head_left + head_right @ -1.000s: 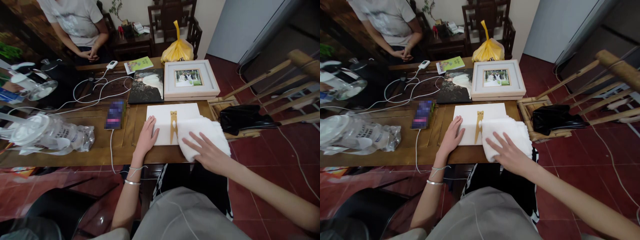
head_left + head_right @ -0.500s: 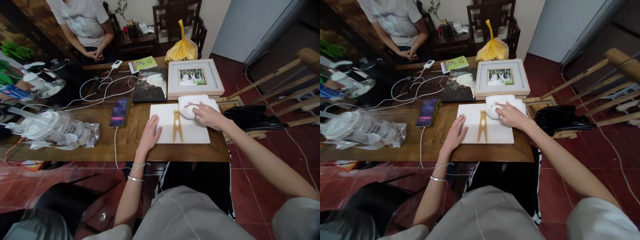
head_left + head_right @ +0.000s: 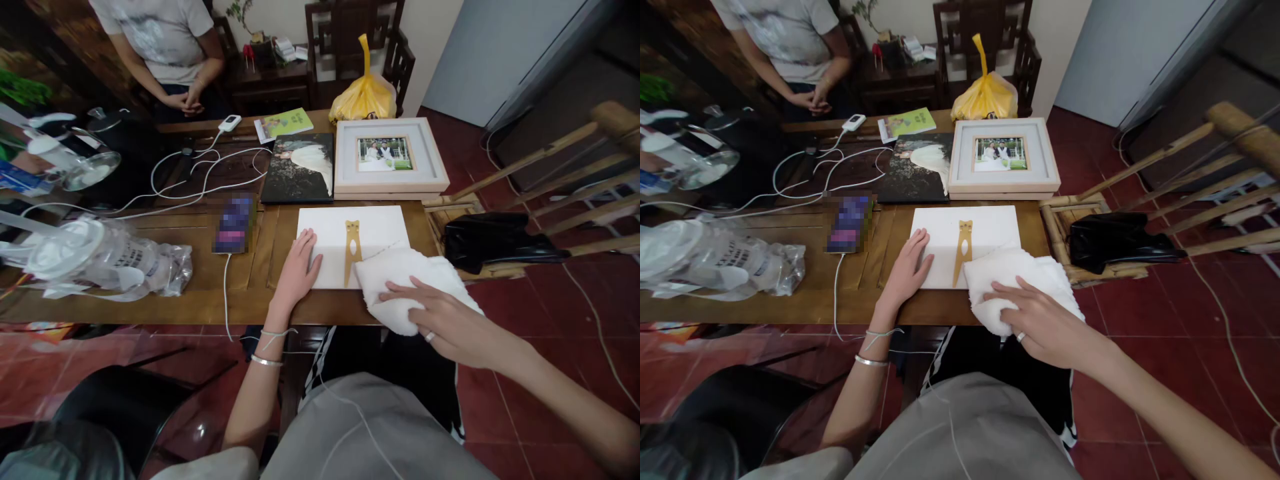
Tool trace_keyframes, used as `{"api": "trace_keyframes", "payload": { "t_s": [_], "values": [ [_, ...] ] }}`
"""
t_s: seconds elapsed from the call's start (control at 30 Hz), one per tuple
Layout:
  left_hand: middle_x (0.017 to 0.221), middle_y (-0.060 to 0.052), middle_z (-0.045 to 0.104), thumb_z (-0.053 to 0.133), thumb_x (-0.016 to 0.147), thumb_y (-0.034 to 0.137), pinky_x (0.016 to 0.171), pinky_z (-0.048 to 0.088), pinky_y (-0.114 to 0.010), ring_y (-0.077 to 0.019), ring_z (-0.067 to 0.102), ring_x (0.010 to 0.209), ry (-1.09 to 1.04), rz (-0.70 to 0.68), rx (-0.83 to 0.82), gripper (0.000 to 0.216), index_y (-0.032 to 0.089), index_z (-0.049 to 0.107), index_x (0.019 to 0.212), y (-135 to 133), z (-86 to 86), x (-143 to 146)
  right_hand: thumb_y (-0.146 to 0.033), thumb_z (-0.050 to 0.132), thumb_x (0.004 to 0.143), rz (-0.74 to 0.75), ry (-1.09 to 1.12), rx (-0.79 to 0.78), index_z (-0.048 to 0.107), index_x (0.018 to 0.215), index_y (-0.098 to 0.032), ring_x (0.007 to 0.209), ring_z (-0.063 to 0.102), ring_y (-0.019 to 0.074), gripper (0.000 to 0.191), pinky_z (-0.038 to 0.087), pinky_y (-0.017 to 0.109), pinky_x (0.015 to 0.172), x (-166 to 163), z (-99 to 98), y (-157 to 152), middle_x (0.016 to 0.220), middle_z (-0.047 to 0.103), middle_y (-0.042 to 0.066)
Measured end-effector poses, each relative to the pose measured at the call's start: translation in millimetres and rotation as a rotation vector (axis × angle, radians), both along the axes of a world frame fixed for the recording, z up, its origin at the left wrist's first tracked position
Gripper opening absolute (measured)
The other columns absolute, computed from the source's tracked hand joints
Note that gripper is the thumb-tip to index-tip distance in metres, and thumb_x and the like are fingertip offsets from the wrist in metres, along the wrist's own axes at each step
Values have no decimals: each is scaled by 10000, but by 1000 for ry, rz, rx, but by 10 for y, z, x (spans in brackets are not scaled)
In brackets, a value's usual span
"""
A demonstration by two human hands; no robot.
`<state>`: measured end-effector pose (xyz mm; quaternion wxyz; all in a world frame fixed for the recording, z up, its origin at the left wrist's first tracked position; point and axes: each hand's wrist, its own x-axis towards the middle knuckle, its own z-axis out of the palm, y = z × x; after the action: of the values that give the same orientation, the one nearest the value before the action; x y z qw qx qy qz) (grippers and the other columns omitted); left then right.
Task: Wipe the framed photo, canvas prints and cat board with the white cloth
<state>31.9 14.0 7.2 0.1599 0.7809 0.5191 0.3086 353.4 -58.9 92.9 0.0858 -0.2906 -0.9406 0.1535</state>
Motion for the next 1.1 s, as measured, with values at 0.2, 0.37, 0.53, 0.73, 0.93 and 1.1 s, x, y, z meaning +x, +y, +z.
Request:
{"api": "trace_keyframes", "payload": {
  "t_s": [0.2, 0.37, 0.53, 0.73, 0.93, 1.1],
  "values": [
    [1616, -186, 433, 455, 1049, 290, 1282, 284, -539, -281, 310, 1570, 13, -14, 8, 471, 159, 431, 1501, 4, -19, -14, -184, 346, 907, -363, 70, -22, 469, 750, -258, 695, 632, 265, 212, 527, 410, 704, -259, 5, 663, 688, 613, 69],
    [1625, -196, 418, 428, 1061, 316, 1291, 264, -535, -284, 309, 1570, 20, -11, 4, 497, 134, 414, 1523, 21, -38, -11, -103, 359, 866, -462, 2, 35, 630, 1002, -162, 1059, 641, 348, 309, 497, 508, 885, -961, -105, 1233, 1051, 712, 204],
    [1663, -198, 351, 319, 1082, 293, 1305, 224, -531, -275, 252, 1590, 14, 1, -43, 519, 108, 372, 1564, 23, -30, 15, -51, 445, 866, -268, -172, 167, 700, 1180, -164, 1488, 332, 446, 420, 249, 774, 1126, -1320, -240, 1048, 1531, 533, 171],
    [1666, -202, 342, 296, 1049, 183, 1305, 230, -536, -263, 236, 1595, 1, -13, -23, 535, 97, 347, 1575, 21, -48, 14, -74, 588, 812, 46, -99, 185, 766, 1007, -227, 1494, 358, 423, 305, 266, 742, 1169, -1010, -343, 281, 1546, 534, 112],
    [1650, -216, 367, 314, 1050, 201, 1301, 234, -537, -280, 272, 1583, -4, 2, -30, 524, 71, 389, 1551, 32, -57, 28, -19, 483, 804, -23, -77, 73, 734, 1037, -155, 1469, 433, 357, 368, 308, 689, 1180, -864, -218, 487, 1485, 581, 190],
    [1633, -198, 407, 324, 1074, 300, 1300, 232, -542, -286, 307, 1570, -88, 0, -46, 515, 95, 442, 1532, 34, -37, 34, -42, 417, 879, -289, -186, 57, 680, 1175, -61, 1403, 510, 370, 397, 348, 643, 1151, -1170, -73, 1077, 1476, 533, 315]
  ]
}}
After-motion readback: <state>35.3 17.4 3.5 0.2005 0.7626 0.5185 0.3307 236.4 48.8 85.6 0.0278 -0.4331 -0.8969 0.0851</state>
